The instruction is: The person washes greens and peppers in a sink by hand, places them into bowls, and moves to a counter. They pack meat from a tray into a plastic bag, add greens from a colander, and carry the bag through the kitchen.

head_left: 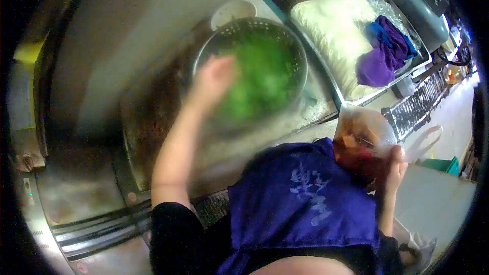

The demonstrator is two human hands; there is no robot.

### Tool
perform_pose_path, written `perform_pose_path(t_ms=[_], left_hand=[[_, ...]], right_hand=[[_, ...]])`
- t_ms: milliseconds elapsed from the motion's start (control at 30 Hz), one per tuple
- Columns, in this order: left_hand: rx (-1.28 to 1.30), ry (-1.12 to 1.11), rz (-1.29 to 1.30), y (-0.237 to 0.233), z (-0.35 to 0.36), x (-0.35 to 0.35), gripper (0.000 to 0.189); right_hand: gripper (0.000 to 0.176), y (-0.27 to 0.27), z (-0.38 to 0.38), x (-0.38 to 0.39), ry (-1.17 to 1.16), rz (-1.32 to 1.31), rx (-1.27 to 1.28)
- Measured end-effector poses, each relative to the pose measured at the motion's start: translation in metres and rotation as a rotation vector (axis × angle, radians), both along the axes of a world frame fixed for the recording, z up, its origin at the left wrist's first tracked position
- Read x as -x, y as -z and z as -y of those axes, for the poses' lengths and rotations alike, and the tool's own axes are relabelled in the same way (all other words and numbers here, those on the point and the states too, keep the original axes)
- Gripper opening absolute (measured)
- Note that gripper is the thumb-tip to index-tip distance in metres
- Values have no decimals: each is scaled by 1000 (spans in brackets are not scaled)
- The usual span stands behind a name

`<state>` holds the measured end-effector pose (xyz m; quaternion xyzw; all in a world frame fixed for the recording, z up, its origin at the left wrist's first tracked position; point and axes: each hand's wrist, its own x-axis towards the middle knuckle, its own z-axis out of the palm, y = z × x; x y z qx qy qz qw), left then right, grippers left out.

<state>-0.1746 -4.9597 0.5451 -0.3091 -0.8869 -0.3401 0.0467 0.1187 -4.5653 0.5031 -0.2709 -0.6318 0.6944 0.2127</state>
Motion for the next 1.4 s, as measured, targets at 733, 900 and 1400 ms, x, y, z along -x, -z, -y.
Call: perform_pose_path(t_ms=[733,900,1400], left_hand=[[-75,-547,-168,39,41,-49,68],[-1003,-1436,-225,88,113,-133,68],[-777,-1189,-142,78,118,-121,68]], right_hand=[[26,-5,10,23,-75,-16,30],[24,0,21,29,62,-44,22],[30,-10,11,32,-37,64,-222]])
